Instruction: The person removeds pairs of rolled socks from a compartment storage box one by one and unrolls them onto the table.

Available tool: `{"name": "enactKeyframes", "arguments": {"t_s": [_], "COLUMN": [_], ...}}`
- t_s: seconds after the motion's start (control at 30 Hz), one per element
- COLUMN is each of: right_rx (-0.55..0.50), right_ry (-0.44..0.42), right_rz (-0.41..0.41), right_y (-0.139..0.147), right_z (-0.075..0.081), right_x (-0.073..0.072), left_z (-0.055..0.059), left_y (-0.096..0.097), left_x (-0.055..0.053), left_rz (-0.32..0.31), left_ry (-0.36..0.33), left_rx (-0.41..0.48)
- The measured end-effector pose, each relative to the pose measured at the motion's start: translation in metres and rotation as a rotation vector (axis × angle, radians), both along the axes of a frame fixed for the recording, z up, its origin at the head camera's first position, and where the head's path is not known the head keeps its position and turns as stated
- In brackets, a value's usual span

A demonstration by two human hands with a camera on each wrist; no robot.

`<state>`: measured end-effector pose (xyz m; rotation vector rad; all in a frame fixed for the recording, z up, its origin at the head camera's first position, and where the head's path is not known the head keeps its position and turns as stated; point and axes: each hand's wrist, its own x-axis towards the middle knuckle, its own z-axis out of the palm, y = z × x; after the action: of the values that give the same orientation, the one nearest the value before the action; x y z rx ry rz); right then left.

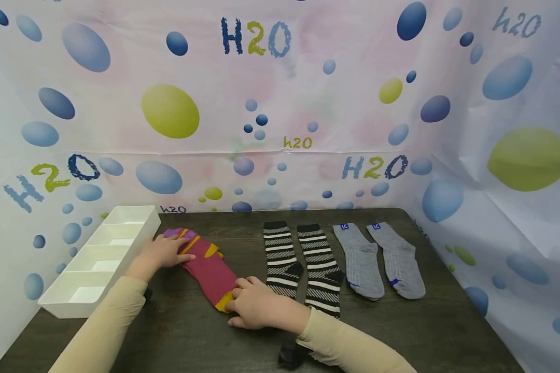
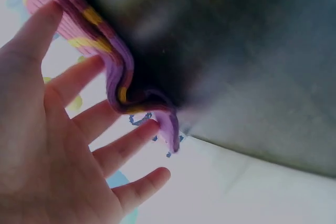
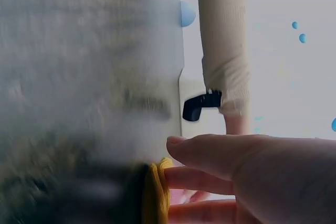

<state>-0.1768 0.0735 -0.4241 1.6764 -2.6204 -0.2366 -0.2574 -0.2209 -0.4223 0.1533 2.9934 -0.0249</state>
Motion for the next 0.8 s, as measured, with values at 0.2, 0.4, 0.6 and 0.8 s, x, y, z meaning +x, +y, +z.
{"name": "enactKeyframes", "arguments": {"t_s": [0.2,0.4,0.6,0.8], "right_rx": [-0.024,-0.021,0.002,0.036], "right_ry": [0.011,0.014,-0.025,-0.095], "right_rz": [0.068,0.129,0.163,0.192], "right_y": [0.001,-0.001,-0.004,-0.005], "right_z": [-0.003,-0.002,-0.001,-0.004], "right_x": [0.012,0.022,0.024,0.026], "left_z": [0.001,0.001,0.0,-0.006], "left_y": [0.002,0.008,0.017,0.03], "left_x": [-0.013,-0.029,-0.038,-0.045], "left_rz": [-0.085,-0.164,-0.237,-0.29], "left_ry": [-0.052,-0.065,-0.048,-0.058], "left_rx": [-0.044,-0.047,-0.045,-0.052]}}
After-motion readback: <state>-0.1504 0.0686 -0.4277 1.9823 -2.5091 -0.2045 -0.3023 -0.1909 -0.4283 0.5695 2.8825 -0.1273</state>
